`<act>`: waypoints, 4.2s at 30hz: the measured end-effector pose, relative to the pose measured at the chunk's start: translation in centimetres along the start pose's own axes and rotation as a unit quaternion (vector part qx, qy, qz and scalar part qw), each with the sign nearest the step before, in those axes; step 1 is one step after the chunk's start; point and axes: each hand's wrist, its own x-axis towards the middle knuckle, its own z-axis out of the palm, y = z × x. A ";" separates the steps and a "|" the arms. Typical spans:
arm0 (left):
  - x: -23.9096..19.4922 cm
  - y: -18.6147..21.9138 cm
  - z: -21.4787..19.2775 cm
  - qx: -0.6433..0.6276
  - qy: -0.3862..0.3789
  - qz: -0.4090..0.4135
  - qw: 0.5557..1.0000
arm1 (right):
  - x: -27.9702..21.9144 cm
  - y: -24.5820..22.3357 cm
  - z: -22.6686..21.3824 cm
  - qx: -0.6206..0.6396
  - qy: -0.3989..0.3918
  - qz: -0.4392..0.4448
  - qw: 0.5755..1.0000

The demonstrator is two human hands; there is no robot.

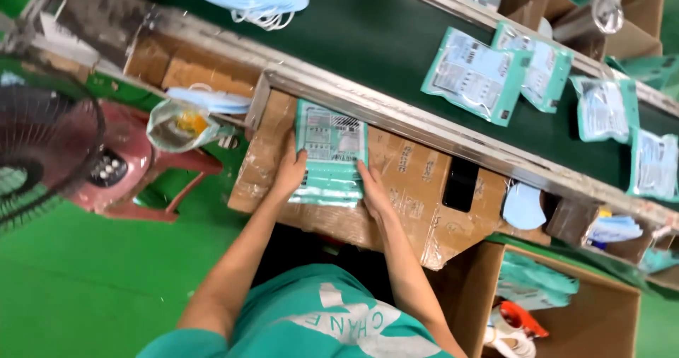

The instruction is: Packing blue face masks into green plastic bags on an industrial assembly line.

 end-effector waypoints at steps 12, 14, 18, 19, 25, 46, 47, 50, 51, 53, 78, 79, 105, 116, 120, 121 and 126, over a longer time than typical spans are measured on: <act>0.2 -0.1 0.7 0.061 0.003 -0.004 0.998 | 0.8 0.4 -0.9 0.118 -0.048 -0.010 0.992; -0.1 1.2 0.6 0.089 0.016 0.008 0.996 | 0.3 -0.8 -0.4 0.114 -0.028 -0.005 0.993; -0.1 11.3 -0.3 0.140 0.062 0.143 0.978 | 0.2 -0.9 -1.9 0.144 -0.011 0.008 0.990; 0.9 13.1 -0.5 0.165 0.070 0.236 0.955 | 0.5 0.0 -2.6 0.165 -0.005 -0.015 0.986; 13.3 17.7 -3.0 0.384 0.221 0.340 0.829 | -0.2 1.7 -4.4 0.270 -0.021 -0.042 0.962; 21.6 17.8 0.5 0.504 0.084 0.474 0.717 | -1.2 3.0 -5.5 0.280 0.008 -0.066 0.958; 20.8 18.9 0.6 0.444 0.086 0.469 0.758 | -1.8 2.7 -5.8 0.250 0.050 -0.060 0.965; 12.6 21.7 3.8 0.255 -0.020 0.481 0.839 | -6.9 -2.1 -6.9 -0.158 0.282 -0.252 0.912; 9.5 22.4 4.4 0.255 -0.031 0.479 0.839 | -8.2 -4.4 -6.8 -0.154 0.289 -0.245 0.912; 1.9 23.3 5.8 0.145 -0.175 0.551 0.803 | -12.2 -8.1 -6.7 -0.262 0.277 -0.378 0.844; -9.4 7.8 14.9 0.086 -0.391 0.137 0.906 | -14.4 0.2 -10.6 -0.251 0.206 -0.242 0.914; -9.1 7.5 15.0 0.090 -0.334 0.183 0.920 | -14.2 -0.3 -10.3 -0.250 0.202 -0.253 0.912; -6.5 12.6 4.8 0.236 -0.101 0.454 0.853 | -12.5 3.3 -9.8 -0.394 0.361 -0.329 0.778; -1.2 10.8 1.0 0.381 -0.158 0.385 0.826 | -6.9 -4.8 -2.1 -0.066 0.213 -0.155 0.962; -2.0 13.5 0.7 0.225 -0.119 0.418 0.872 | -5.2 -3.6 0.5 -0.077 0.164 -0.207 0.962; -2.2 13.9 0.7 0.225 -0.091 0.443 0.863 | -5.3 -4.4 0.7 -0.038 0.156 -0.194 0.968; -3.7 14.0 0.5 0.206 -0.089 0.449 0.865 | -6.2 -5.0 -0.5 0.034 0.114 -0.079 0.990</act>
